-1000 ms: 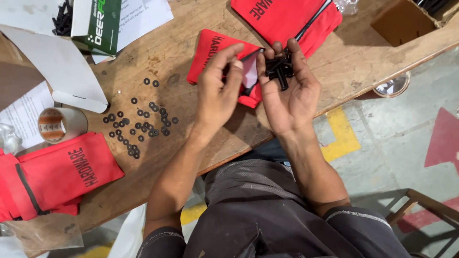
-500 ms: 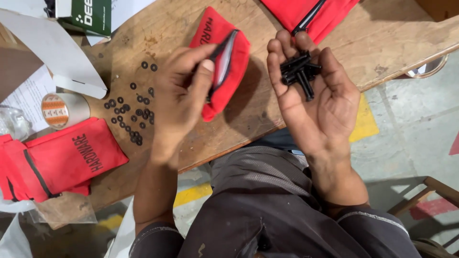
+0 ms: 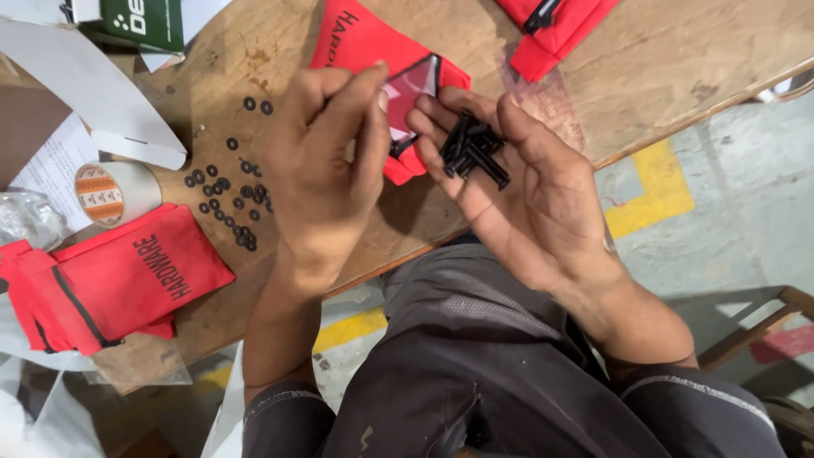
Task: Sorting screws and washers on a workbench and counting or placing them near red storage bags.
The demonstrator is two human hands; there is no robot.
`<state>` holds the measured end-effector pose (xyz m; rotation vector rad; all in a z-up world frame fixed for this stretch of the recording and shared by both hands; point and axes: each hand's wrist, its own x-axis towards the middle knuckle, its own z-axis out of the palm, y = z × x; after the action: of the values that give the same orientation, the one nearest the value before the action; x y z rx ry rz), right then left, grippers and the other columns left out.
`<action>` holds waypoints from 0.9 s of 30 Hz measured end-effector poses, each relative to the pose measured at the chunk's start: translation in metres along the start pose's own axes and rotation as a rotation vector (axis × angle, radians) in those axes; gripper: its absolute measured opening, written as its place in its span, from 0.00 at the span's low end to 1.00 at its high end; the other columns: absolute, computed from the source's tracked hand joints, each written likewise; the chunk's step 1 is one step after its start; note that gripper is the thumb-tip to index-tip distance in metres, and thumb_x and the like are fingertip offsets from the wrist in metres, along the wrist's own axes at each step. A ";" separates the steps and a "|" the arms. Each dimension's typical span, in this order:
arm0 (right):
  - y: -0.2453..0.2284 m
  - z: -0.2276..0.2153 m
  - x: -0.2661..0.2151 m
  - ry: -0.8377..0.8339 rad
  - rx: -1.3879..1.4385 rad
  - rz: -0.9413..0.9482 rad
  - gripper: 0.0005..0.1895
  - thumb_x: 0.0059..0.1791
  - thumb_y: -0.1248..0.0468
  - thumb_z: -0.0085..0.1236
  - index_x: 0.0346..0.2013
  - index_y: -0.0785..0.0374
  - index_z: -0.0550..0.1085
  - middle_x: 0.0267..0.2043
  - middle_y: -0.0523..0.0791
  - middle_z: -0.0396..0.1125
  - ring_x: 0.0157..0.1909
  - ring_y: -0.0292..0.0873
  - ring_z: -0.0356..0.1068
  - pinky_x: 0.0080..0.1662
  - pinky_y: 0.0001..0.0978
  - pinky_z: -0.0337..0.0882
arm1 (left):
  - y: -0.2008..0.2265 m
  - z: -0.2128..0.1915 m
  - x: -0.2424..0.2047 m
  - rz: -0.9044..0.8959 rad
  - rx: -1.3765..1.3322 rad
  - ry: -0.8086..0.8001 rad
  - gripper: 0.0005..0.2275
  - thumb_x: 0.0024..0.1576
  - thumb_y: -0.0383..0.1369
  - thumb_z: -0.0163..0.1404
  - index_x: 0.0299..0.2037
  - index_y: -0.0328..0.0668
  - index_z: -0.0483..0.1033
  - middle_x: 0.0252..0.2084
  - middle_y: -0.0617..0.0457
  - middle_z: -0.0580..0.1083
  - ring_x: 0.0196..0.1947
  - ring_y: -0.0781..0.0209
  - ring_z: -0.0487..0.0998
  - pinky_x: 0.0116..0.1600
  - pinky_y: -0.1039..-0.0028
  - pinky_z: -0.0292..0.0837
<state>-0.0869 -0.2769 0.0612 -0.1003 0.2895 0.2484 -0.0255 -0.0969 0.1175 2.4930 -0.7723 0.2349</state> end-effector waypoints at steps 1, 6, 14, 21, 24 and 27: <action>0.001 0.004 -0.001 0.005 0.008 0.003 0.24 0.62 0.56 0.38 0.62 0.76 0.64 0.67 0.59 0.61 0.72 0.53 0.62 0.75 0.44 0.62 | -0.004 -0.001 -0.001 -0.003 0.002 -0.009 0.09 0.67 0.22 0.57 0.55 0.39 0.77 0.43 0.52 0.72 0.37 0.64 0.76 0.42 0.74 0.73; 0.006 0.013 -0.003 -0.014 0.010 0.017 0.26 0.62 0.55 0.39 0.64 0.76 0.63 0.67 0.57 0.62 0.72 0.51 0.62 0.75 0.43 0.62 | -0.013 -0.011 -0.001 -0.037 -0.003 0.007 0.07 0.70 0.21 0.58 0.55 0.37 0.80 0.44 0.53 0.73 0.34 0.68 0.74 0.38 0.78 0.70; 0.013 0.010 -0.004 -0.064 0.028 0.039 0.26 0.63 0.55 0.39 0.66 0.76 0.62 0.69 0.57 0.59 0.75 0.51 0.59 0.77 0.42 0.59 | -0.011 -0.020 -0.001 -0.109 -0.128 0.001 0.04 0.71 0.21 0.56 0.54 0.32 0.79 0.42 0.51 0.74 0.37 0.68 0.77 0.43 0.80 0.73; 0.022 0.008 -0.001 -0.087 0.034 0.052 0.27 0.62 0.54 0.38 0.68 0.74 0.60 0.71 0.55 0.58 0.76 0.49 0.57 0.77 0.41 0.58 | -0.009 -0.020 -0.006 -0.106 -0.053 -0.038 0.04 0.71 0.20 0.55 0.53 0.32 0.79 0.45 0.49 0.75 0.38 0.63 0.77 0.45 0.77 0.72; 0.023 0.004 0.006 -0.096 0.041 0.072 0.26 0.63 0.54 0.38 0.67 0.74 0.61 0.66 0.53 0.61 0.72 0.47 0.61 0.76 0.40 0.60 | -0.006 -0.011 -0.009 -0.104 -0.099 -0.083 0.06 0.69 0.21 0.54 0.53 0.32 0.79 0.45 0.49 0.75 0.40 0.62 0.78 0.45 0.75 0.74; 0.027 -0.015 0.012 -0.101 0.025 0.052 0.21 0.66 0.54 0.41 0.61 0.72 0.63 0.57 0.50 0.64 0.62 0.45 0.64 0.66 0.39 0.64 | -0.003 -0.004 -0.011 -0.142 -0.204 -0.152 0.06 0.69 0.22 0.54 0.54 0.33 0.78 0.43 0.50 0.75 0.38 0.68 0.81 0.42 0.78 0.76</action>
<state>-0.0868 -0.2504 0.0414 -0.0551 0.1946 0.2999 -0.0328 -0.0876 0.1169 2.3766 -0.6395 -0.0815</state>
